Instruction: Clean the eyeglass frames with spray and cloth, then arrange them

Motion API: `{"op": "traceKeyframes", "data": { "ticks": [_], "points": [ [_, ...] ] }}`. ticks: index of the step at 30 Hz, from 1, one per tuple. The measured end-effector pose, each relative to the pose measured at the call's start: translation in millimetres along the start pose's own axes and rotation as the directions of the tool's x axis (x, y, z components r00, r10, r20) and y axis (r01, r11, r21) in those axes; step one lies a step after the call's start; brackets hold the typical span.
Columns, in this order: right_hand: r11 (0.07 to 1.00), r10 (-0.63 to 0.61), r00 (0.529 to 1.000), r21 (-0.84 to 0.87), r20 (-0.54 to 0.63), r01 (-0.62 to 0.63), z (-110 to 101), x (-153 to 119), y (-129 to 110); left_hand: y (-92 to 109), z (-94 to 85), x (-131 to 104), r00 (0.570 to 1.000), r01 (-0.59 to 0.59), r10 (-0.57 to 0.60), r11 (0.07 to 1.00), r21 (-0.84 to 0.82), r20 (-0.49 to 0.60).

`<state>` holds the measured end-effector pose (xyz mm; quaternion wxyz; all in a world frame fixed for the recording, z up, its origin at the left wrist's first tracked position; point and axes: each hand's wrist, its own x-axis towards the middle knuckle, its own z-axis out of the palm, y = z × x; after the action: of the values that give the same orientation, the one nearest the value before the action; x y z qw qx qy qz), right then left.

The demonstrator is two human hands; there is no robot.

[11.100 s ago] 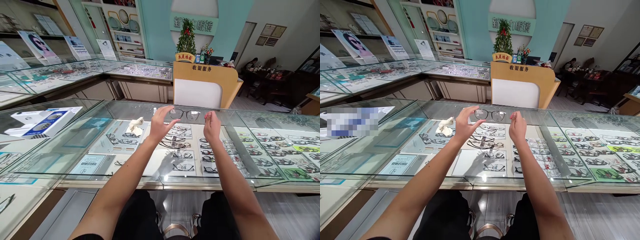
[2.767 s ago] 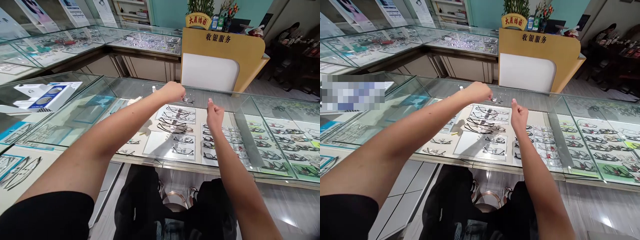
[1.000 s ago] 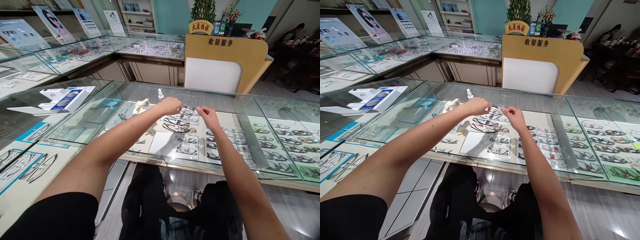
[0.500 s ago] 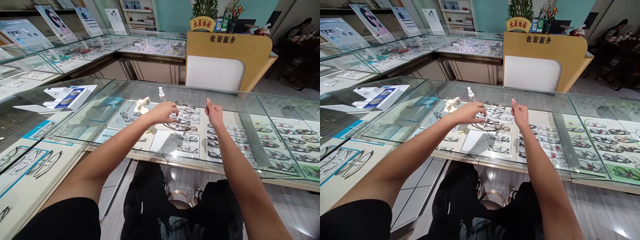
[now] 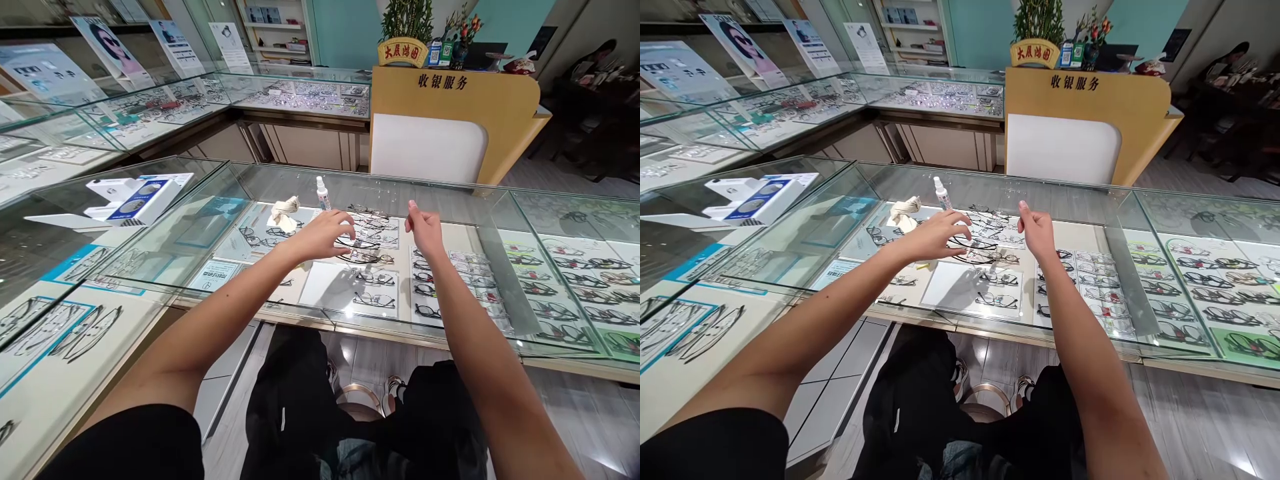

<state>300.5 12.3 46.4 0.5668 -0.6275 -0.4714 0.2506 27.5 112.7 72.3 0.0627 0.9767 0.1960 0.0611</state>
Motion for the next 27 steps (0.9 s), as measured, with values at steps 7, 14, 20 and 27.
{"op": "traceKeyframes", "data": {
  "ticks": [7,14,20,27],
  "points": [
    [1.000,-0.024,1.000,-0.004,0.012,0.024,1,0,0,3,10.7,5,1.000,0.015,-0.016,0.999,-0.042,-0.022],
    [0.999,0.007,1.000,-0.035,0.019,-0.006,-1,0,0,31,4.4,-15,0.980,0.078,-0.092,0.993,-0.083,-0.179],
    [0.999,0.018,0.998,-0.048,0.067,-0.015,0,-1,2,103,56.4,-136,0.823,0.054,-0.334,0.851,-0.522,-0.460],
    [0.975,0.022,0.999,-0.220,-0.049,-0.032,0,3,28,150,190.3,-234,0.202,0.035,-0.943,-0.264,-0.964,0.266]
  ]
}}
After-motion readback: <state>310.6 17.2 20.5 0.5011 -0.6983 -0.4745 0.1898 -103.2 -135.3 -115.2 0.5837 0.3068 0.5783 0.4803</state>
